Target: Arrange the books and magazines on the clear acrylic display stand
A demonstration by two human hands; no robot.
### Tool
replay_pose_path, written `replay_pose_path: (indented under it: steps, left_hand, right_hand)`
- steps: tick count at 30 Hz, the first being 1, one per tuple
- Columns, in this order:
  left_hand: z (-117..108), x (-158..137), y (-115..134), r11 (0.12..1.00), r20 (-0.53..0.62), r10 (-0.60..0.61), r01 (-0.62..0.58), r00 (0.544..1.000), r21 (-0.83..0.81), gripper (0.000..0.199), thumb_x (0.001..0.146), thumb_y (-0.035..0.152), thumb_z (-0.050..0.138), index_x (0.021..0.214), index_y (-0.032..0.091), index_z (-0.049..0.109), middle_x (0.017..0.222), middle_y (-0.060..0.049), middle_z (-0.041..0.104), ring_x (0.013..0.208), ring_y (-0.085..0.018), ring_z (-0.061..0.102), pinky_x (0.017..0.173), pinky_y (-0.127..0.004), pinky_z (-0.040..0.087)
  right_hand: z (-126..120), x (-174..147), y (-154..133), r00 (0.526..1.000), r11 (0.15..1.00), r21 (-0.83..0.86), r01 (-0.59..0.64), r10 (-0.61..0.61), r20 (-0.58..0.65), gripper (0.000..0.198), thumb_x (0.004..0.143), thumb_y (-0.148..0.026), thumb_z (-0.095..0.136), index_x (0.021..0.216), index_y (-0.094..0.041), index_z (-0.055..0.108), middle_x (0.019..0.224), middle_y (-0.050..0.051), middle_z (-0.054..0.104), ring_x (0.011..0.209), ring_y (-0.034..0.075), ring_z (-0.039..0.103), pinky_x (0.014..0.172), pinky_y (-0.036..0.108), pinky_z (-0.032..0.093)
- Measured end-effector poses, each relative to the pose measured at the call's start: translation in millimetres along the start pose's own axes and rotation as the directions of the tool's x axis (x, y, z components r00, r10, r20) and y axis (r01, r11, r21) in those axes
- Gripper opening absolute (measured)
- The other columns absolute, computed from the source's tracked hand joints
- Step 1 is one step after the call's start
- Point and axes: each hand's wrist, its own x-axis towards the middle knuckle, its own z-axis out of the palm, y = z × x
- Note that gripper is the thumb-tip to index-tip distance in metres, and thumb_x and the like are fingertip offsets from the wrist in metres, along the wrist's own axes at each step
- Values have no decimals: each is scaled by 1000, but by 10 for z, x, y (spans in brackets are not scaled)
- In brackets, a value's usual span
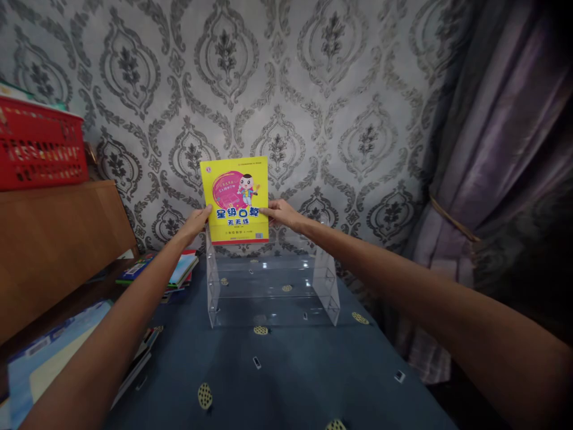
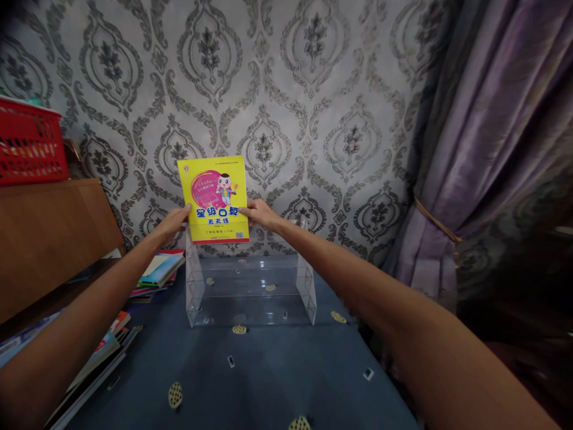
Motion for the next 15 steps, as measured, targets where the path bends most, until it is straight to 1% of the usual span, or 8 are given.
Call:
replay_pose_path:
  steps: [3,5,10,13,15]
  left_hand:
    - [-28,-2,-30,999,11,-21,21,1000,30,80,64,89,51,87,15,73,98,-15,77,99,-33,67,70,-35,51]
    - [-35,-8,-33,999,13,-29,28,999,38,82,63,90,51,87,15,73,98,-15,77,99,-33,66,69,-35,50]
    - [-15,-29,-3,998,20,-39,38,999,41,82,63,90,50,85,15,73,92,-14,77,94,-32,66,66,-34,48]
    - [-23,-26,-1,999,18,-35,34,999,36,79,66,88,50,85,15,74,93,-14,77,93,-31,67,65,-33,48]
    - [-48,-17,-5,997,36,-31,29,999,70,76,66,85,52,84,15,74,92,-14,77,92,-31,67,63,-32,48]
  right_hand:
    - [10,15,17,999,1000,-18,-21,22,49,31,88,-44,72,98,-14,74,98,13,78,81,22,72,70,31,62]
    - [16,25,29,998,1000,-26,-10,12,69,33,87,-46,72,97,-14,74,98,13,77,80,21,72,70,31,62]
    - [21,55,60,997,999,-47,17,-13,75,36,87,-49,71,97,-14,75,92,11,78,74,19,70,62,27,60]
    - [21,70,77,997,999,-50,17,-13,80,37,87,-48,71,98,-13,75,92,12,78,73,19,70,61,26,60]
    - [23,76,87,997,998,-50,21,-17,81,36,88,-47,70,98,-13,75,93,12,78,74,19,70,61,26,60]
